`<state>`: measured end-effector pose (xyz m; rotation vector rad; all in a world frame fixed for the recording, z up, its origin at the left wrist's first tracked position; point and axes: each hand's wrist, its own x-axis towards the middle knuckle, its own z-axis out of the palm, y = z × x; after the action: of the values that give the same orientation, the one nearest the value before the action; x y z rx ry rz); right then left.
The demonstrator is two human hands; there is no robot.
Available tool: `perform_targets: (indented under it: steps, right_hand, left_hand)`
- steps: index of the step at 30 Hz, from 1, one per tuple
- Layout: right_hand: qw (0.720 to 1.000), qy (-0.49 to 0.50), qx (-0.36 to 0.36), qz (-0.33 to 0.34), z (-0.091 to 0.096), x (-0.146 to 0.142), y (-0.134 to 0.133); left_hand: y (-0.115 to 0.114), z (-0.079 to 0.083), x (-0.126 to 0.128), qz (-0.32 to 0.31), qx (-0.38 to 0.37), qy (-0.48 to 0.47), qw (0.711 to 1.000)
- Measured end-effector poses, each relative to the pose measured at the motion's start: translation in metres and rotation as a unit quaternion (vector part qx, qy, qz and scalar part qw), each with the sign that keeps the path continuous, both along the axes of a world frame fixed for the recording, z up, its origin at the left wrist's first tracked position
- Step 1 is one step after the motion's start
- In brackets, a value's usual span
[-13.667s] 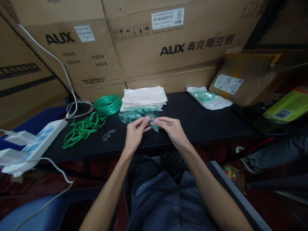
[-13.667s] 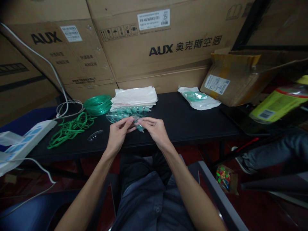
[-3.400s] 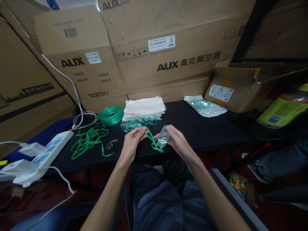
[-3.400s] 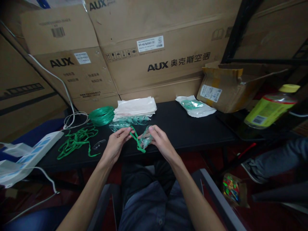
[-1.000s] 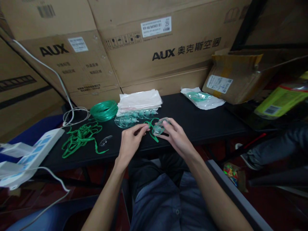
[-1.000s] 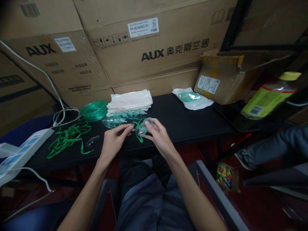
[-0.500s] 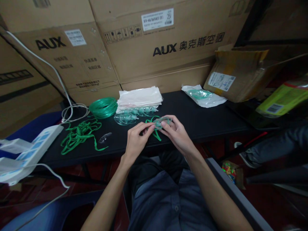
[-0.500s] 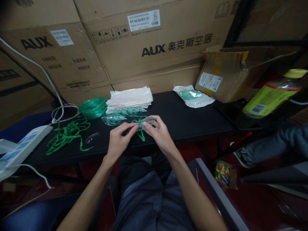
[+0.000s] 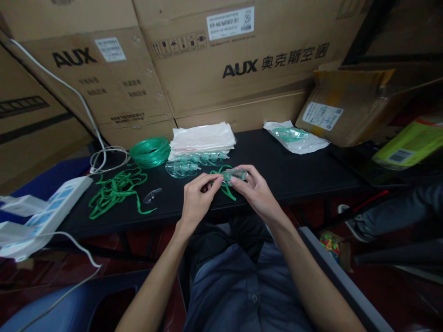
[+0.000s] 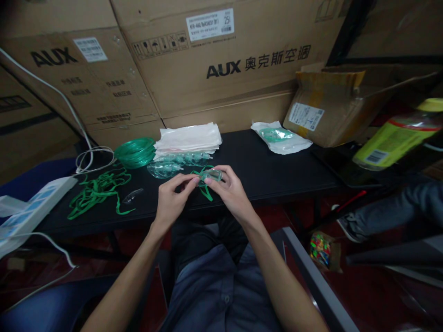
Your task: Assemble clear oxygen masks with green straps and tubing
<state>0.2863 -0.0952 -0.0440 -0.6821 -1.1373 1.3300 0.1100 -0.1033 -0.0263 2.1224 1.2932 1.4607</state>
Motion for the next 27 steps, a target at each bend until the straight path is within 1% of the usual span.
perform_targets:
  steps: [7, 15, 19, 27]
  right_hand:
    - [1.0, -0.017, 0.008, -0.004, 0.0003, -0.0008, 0.0005]
    - [0.999, -0.029, 0.042, -0.002, 0.0013, -0.0003, -0.0023]
    - [0.998, -0.039, 0.042, -0.009, 0.0016, -0.0004, -0.004]
    - [0.997, -0.038, 0.064, -0.03, -0.0051, -0.0045, -0.0058]
  left_hand:
    - [0.0002, 0.0, -0.0009, 0.001, -0.019, -0.02, 1.0]
    - [0.0013, -0.0001, -0.0003, 0.006, -0.024, -0.02, 1.0]
    - [0.002, -0.0014, -0.0002, 0.004, -0.026, -0.008, 1.0]
    - [0.0016, -0.0015, -0.001, 0.011, -0.014, 0.019, 1.0]
